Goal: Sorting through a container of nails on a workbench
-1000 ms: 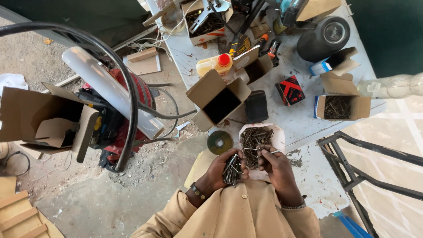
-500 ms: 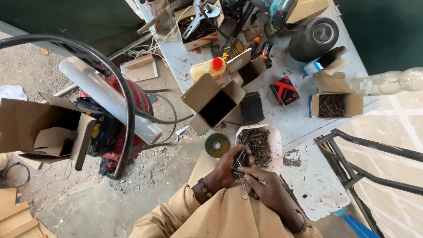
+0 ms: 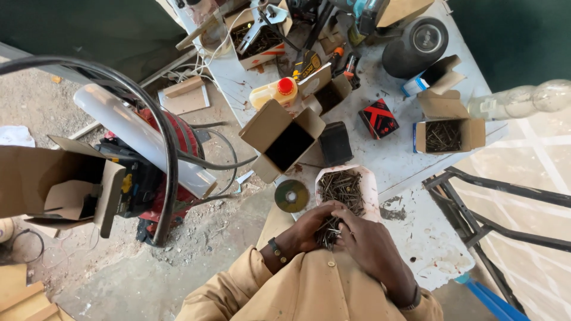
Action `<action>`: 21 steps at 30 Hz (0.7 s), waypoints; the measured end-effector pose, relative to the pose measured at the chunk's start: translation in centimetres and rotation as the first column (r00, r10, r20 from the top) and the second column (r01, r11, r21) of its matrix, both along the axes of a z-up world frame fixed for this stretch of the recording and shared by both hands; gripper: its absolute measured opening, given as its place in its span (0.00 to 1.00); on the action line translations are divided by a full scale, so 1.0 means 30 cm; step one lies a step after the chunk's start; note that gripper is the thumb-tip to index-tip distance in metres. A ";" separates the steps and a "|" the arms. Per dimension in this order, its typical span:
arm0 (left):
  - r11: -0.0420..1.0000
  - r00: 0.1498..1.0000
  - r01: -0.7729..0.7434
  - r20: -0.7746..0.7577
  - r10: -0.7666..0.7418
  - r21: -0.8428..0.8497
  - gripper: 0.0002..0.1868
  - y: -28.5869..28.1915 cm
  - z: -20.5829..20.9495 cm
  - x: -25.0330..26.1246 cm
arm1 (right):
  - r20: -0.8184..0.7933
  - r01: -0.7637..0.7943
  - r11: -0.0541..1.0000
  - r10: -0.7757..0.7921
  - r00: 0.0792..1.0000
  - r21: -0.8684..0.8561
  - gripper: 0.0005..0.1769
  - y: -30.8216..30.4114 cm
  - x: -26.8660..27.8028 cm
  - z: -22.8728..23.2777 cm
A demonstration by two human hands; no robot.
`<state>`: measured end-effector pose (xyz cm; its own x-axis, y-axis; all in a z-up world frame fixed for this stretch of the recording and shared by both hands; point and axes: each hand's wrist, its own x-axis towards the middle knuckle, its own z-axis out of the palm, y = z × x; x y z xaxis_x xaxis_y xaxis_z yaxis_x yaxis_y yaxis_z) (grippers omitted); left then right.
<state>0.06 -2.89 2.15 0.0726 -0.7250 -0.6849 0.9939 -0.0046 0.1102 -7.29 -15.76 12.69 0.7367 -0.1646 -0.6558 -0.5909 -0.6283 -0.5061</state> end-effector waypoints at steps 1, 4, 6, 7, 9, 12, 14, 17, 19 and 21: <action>1.000 1.000 0.002 0.010 -0.002 -0.002 0.05 0.005 -0.013 -0.001 | 0.010 0.002 1.000 -0.002 1.000 -0.002 0.22 -0.003 -0.010 -0.011; 0.996 0.999 -0.012 -0.034 0.009 -0.088 0.07 0.015 -0.043 0.000 | 0.118 -0.131 0.991 0.127 0.985 0.030 0.27 -0.014 -0.028 -0.033; 0.994 0.998 0.050 0.048 -0.046 -0.094 0.10 0.019 -0.049 -0.008 | 0.236 -0.175 0.983 0.181 0.955 -0.048 0.35 -0.015 -0.042 -0.028; 0.995 0.998 0.046 0.048 -0.042 -0.093 0.10 0.016 -0.037 -0.010 | 0.236 -0.179 0.983 0.185 0.954 -0.047 0.35 -0.018 -0.042 -0.025; 0.999 1.000 0.025 0.004 -0.025 -0.031 0.07 0.005 -0.011 -0.008 | 0.186 -0.081 0.996 0.074 0.980 0.031 0.34 -0.028 -0.038 -0.018; 0.989 0.999 -0.052 0.009 0.054 -0.140 0.07 0.008 -0.035 -0.014 | 0.255 -0.005 0.998 -0.012 0.967 0.063 0.24 -0.053 -0.052 -0.013; 0.990 0.997 -0.067 -0.054 0.061 -0.121 0.06 0.007 -0.021 -0.010 | 0.328 0.016 0.998 -0.038 0.944 0.068 0.22 -0.063 -0.070 -0.022; 0.994 0.999 -0.046 -0.029 0.043 -0.102 0.05 0.010 0.020 0.002 | 0.434 0.021 0.998 -0.048 0.900 0.067 0.20 -0.064 -0.084 -0.036; 0.995 0.998 -0.010 0.062 0.016 -0.100 0.06 0.008 0.045 0.013 | 0.472 0.006 0.998 -0.033 0.881 0.058 0.20 -0.057 -0.081 -0.039; 0.984 0.997 -0.012 0.077 0.026 -0.181 0.22 0.007 0.064 0.021 | 0.443 0.066 0.984 -0.134 0.886 0.167 0.23 -0.041 -0.076 -0.033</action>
<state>0.69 -2.67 4.08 0.1358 -0.8338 -0.5352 0.9818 0.0410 0.1852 -9.56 -16.98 11.69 0.9426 -0.1834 -0.2790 -0.3335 -0.4787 -0.8122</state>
